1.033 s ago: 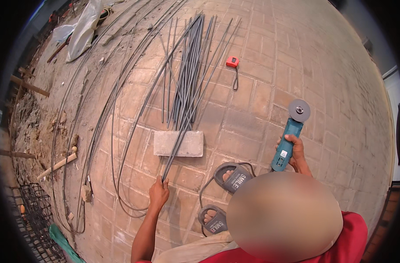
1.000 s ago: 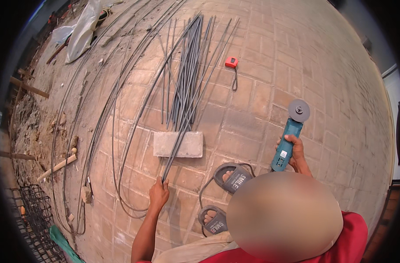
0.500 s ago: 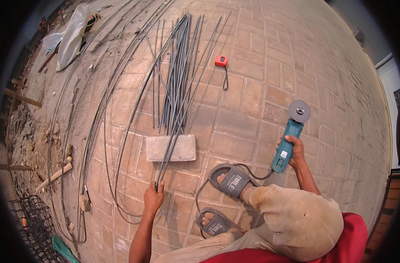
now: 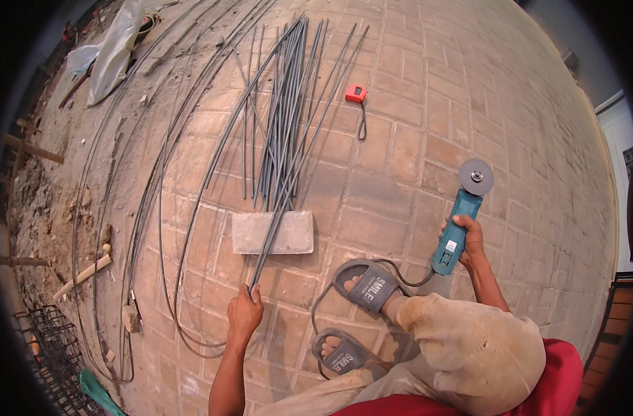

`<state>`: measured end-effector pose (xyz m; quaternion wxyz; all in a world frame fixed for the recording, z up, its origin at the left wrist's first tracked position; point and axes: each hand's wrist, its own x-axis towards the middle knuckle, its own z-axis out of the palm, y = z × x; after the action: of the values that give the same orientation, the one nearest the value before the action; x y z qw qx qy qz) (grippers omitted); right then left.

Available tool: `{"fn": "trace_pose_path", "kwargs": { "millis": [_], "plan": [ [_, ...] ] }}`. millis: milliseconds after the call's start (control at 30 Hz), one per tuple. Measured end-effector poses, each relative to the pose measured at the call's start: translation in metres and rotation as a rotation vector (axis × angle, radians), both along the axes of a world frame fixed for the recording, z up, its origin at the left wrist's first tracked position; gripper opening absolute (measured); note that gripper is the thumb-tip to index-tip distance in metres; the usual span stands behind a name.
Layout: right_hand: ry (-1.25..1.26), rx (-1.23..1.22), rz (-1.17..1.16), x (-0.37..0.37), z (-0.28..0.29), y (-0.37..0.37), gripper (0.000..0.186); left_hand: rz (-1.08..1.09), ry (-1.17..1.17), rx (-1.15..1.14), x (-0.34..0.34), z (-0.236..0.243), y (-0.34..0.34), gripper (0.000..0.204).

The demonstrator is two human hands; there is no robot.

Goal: The person uses an angle grinder to cut through several metal rods while holding them against a concrete block on the ground.

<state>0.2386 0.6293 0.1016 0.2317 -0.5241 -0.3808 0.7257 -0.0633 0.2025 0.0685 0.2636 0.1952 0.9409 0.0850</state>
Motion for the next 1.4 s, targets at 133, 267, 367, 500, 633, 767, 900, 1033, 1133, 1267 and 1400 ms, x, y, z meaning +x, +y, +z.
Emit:
{"fn": "trace_pose_path", "kwargs": {
  "millis": [133, 267, 367, 500, 633, 767, 900, 1033, 1133, 1267, 1400],
  "plan": [
    [-0.008, 0.016, -0.009, 0.000, 0.003, -0.001, 0.039, 0.007, 0.028, 0.011, -0.001, -0.005, -0.003, 0.041],
    [-0.017, 0.021, -0.007, -0.004, 0.003, -0.002, 0.040, 0.019, 0.059, 0.013, -0.002, -0.015, -0.012, 0.040],
    [-0.019, 0.004, -0.027, -0.001, 0.001, -0.003, 0.038, 0.039, 0.035, 0.015, 0.001, -0.020, -0.009, 0.043],
    [-0.020, -0.001, -0.021, -0.004, -0.001, -0.002, 0.038, 0.036, 0.001, -0.018, -0.003, -0.018, -0.011, 0.051],
    [-0.009, -0.014, -0.005, -0.010, -0.004, -0.002, 0.037, 0.062, -0.018, -0.017, -0.006, -0.015, -0.013, 0.053],
    [-0.001, -0.020, 0.011, -0.015, -0.006, 0.001, 0.038, 0.115, -0.071, 0.044, -0.007, -0.010, -0.009, 0.053],
    [-0.013, -0.029, 0.023, -0.021, -0.005, 0.001, 0.038, 0.124, -0.068, 0.023, -0.007, -0.007, -0.008, 0.053],
    [-0.006, -0.030, 0.025, -0.023, -0.004, 0.003, 0.038, 0.111, -0.078, 0.060, -0.009, -0.006, -0.009, 0.051],
    [-0.004, -0.026, 0.016, -0.022, -0.005, 0.005, 0.038, 0.126, -0.131, 0.014, -0.011, -0.001, -0.005, 0.053],
    [-0.045, 0.003, 0.010, -0.018, -0.004, 0.010, 0.039, 0.072, 0.075, 0.189, -0.037, 0.010, 0.009, 0.050],
    [-0.041, 0.008, 0.000, -0.013, -0.004, 0.013, 0.039, -0.117, 0.180, 0.344, -0.115, 0.008, 0.082, 0.042]
  ]
}}
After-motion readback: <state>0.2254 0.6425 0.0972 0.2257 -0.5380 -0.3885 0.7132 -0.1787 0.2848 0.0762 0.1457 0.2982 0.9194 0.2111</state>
